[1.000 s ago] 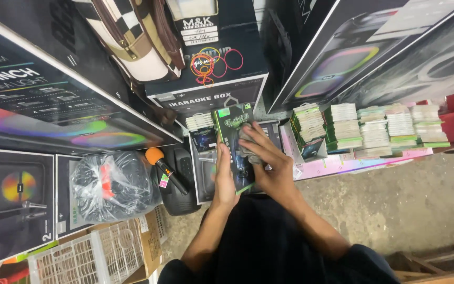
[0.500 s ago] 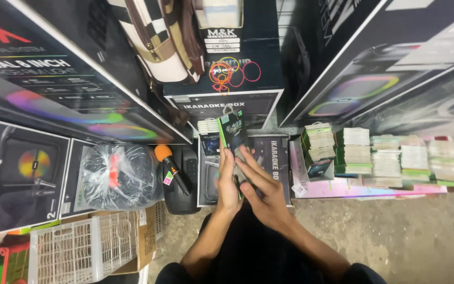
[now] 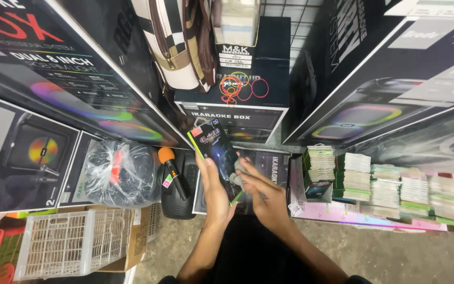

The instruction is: Organize and sort small packaged electronic accessories on a low shelf in a store.

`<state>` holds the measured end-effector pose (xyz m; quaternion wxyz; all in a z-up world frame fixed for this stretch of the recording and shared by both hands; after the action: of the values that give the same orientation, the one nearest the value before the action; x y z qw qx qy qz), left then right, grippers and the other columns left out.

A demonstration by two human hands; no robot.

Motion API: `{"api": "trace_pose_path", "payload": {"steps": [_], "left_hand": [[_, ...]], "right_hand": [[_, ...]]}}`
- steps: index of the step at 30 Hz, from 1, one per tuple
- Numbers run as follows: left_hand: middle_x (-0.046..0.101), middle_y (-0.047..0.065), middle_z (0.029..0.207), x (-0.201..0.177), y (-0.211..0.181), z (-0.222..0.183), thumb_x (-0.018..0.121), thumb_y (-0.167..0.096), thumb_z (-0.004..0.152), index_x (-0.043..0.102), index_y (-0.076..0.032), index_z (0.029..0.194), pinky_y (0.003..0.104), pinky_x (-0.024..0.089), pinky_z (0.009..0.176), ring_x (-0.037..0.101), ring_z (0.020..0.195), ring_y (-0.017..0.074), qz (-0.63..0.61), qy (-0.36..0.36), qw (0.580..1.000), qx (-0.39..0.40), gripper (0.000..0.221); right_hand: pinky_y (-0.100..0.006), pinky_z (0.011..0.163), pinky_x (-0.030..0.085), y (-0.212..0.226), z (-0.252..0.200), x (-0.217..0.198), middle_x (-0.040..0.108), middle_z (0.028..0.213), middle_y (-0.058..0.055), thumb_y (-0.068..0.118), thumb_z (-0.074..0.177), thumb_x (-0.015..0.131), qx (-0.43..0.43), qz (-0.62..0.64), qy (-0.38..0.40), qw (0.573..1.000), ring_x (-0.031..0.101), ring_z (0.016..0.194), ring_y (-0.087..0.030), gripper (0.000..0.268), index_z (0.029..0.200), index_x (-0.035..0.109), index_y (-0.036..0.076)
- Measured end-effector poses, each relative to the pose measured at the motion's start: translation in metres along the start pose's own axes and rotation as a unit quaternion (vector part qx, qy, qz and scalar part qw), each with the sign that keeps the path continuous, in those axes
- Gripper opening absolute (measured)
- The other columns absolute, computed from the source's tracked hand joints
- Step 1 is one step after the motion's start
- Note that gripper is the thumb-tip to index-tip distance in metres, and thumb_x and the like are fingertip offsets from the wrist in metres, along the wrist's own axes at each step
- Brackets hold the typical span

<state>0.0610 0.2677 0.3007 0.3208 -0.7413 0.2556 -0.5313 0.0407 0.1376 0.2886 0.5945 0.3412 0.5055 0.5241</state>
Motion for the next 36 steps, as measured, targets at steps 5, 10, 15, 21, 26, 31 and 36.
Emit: {"api": "trace_pose_path", "payload": {"steps": [5,10,15,21,26,31,36], "left_hand": [[0.051,0.009,0.145,-0.008,0.009,0.001,0.036,-0.035,0.107,0.019,-0.019,0.162,0.034,0.052,0.098,0.059,0.122,0.0203,0.044,-0.025,0.998,0.038,0.059],[0.054,0.011,0.147,-0.015,0.017,0.007,0.04,-0.026,0.111,0.034,-0.005,0.159,0.029,0.047,0.106,0.056,0.128,0.0165,0.137,-0.007,0.985,0.103,0.052],[0.063,0.02,0.14,-0.001,0.042,0.023,0.056,-0.01,0.106,0.043,0.001,0.159,0.029,0.048,0.103,0.059,0.12,0.0189,0.177,0.095,0.979,0.032,0.056],[0.03,0.008,0.166,0.047,0.026,0.011,0.055,-0.016,0.1,0.014,-0.015,0.165,0.03,0.032,0.114,0.036,0.145,0.0174,0.262,0.123,0.955,0.066,0.076],[0.056,0.008,0.124,0.002,0.104,0.022,0.042,-0.051,0.105,0.046,-0.004,0.144,0.035,0.048,0.093,0.057,0.113,0.0202,0.07,0.101,0.987,-0.104,0.061],[0.063,0.005,0.095,0.001,0.123,0.011,0.042,-0.065,0.106,0.063,-0.004,0.122,0.03,0.044,0.065,0.059,0.081,0.0153,-0.009,0.111,0.972,-0.205,0.067],[0.068,0.006,0.114,0.038,0.115,-0.009,0.038,-0.063,0.1,0.059,-0.005,0.132,0.031,0.051,0.088,0.065,0.102,0.0159,-0.047,0.142,0.956,-0.252,0.069]], "right_hand": [[-0.032,0.103,0.05,-0.045,0.001,-0.026,0.066,0.14,-0.015,0.006,0.099,0.061,0.088,0.097,-0.059,0.99,0.064,0.124,-0.021,0.034,0.132,0.066,-0.004],[-0.03,0.097,0.052,-0.079,-0.003,-0.046,0.071,0.129,-0.019,0.009,0.105,0.06,0.154,0.298,-0.075,0.939,0.067,0.11,-0.019,0.038,0.139,0.063,-0.008],[-0.03,0.101,0.052,-0.051,-0.001,-0.063,0.068,0.135,-0.014,0.005,0.101,0.056,0.15,0.329,-0.091,0.928,0.066,0.118,-0.018,0.035,0.133,0.061,-0.006],[-0.035,0.098,0.057,-0.053,-0.003,-0.054,0.066,0.134,-0.015,0.003,0.099,0.057,0.161,0.333,-0.029,0.929,0.066,0.116,-0.018,0.034,0.132,0.062,-0.004],[-0.032,0.094,0.055,-0.018,-0.007,-0.053,0.058,0.141,-0.012,-0.006,0.088,0.071,0.061,0.212,-0.031,0.975,0.065,0.115,-0.018,0.037,0.124,0.069,-0.001],[-0.032,0.085,0.06,0.001,0.0,-0.067,0.065,0.128,-0.01,-0.008,0.08,0.073,0.004,0.061,-0.102,0.993,0.071,0.11,-0.02,0.035,0.112,0.078,0.007],[-0.028,0.083,0.056,0.022,0.008,-0.086,0.071,0.121,-0.008,-0.009,0.084,0.069,-0.097,-0.06,-0.19,0.975,0.067,0.105,-0.022,0.032,0.108,0.079,0.008]]}}
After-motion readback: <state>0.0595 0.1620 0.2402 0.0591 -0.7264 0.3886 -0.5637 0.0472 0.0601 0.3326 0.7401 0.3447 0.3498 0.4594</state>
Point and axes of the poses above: each hand's wrist, its own z-axis towards the middle knuckle, its own x-axis out of the palm, y = z × x, the point moved 7 cm from there along z, towards the middle knuckle
